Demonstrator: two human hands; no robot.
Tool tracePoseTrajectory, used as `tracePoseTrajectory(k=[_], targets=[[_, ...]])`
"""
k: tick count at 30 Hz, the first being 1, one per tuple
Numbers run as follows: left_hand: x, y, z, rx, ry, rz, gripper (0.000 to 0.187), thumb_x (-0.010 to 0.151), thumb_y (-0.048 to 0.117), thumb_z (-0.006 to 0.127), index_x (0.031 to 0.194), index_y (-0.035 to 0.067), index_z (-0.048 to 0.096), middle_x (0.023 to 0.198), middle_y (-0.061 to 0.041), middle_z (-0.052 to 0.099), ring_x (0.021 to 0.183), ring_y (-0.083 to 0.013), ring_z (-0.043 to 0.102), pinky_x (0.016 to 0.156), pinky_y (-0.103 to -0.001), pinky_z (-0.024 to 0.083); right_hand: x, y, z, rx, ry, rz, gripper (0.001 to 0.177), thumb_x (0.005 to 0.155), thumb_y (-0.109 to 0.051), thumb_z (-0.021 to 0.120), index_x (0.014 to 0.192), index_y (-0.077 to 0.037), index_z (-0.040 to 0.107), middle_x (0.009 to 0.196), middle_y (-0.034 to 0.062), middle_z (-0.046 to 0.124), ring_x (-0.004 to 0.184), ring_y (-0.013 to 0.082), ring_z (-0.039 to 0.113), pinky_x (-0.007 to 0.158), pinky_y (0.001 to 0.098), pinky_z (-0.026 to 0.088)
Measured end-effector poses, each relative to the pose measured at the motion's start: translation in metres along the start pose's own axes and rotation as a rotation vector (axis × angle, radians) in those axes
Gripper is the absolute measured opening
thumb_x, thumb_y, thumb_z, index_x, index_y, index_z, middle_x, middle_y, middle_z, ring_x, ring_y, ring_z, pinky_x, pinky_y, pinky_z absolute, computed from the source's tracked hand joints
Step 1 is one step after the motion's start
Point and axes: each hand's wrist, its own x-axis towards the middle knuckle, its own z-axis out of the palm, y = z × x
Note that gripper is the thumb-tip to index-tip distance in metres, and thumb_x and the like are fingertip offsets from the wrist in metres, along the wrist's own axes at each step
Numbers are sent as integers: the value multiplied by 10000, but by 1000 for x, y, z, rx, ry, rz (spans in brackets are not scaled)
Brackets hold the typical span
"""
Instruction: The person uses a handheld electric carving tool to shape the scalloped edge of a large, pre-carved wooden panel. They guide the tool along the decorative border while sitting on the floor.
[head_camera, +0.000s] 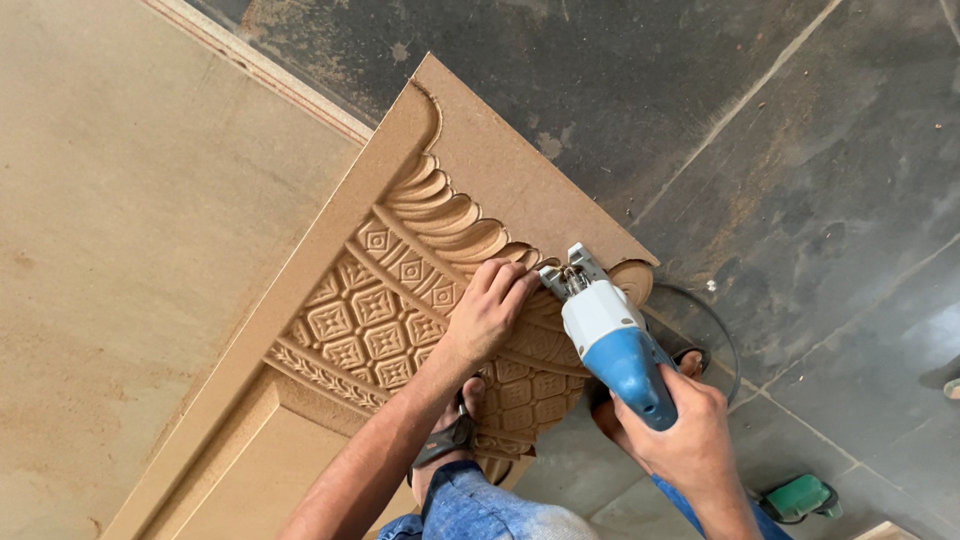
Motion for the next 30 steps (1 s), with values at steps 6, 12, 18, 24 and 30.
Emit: tracePoseTrajectory(k=[6, 12, 18, 24, 30], targets=[[0, -1, 3, -54, 0, -40, 479, 838, 99, 608, 1304, -10, 622, 1232, -141, 588, 1203, -319, 547, 1074, -405, 466, -4, 1, 6, 37, 42, 38, 237, 729, -195, 803, 805, 4, 698, 591, 153, 683, 495, 213, 705, 538, 355, 528], [-1, -1, 5, -44, 3, -35, 470, 853, 95, 630, 1309, -16, 618, 1226, -140, 589, 1203, -319, 547, 1077, -405, 465, -5, 7, 10, 27, 70, 13, 247, 740, -207, 816, 782, -1, 684, 586, 146, 668, 487, 214, 681, 546, 347, 523], [0, 0, 3, 28, -3, -12, 530, 837, 75, 627, 1352, -45, 590, 1253, -152, 584, 1217, -319, 541, 1083, -403, 465, -7, 8, 9, 24, 96, -16, 262, 738, -218, 820, 786, -6, 673, 606, 136, 683, 512, 203, 700, 555, 335, 528], [-1, 1, 3, -13, 6, -36, 537, 839, 61, 625, 1366, -37, 585, 1256, -151, 576, 1218, -318, 537, 1077, -397, 469, -7, 7, 10, 27, 119, -26, 263, 741, -221, 823, 801, -9, 679, 630, 130, 696, 535, 210, 708, 566, 338, 532], [-3, 1, 7, -2, 19, -42, 498, 873, 72, 631, 1359, -29, 591, 1251, -148, 577, 1212, -314, 537, 1073, -393, 471, -6, 11, 8, -3, 100, -65, 270, 739, -227, 833, 795, -14, 677, 650, 136, 702, 554, 227, 712, 582, 344, 536]])
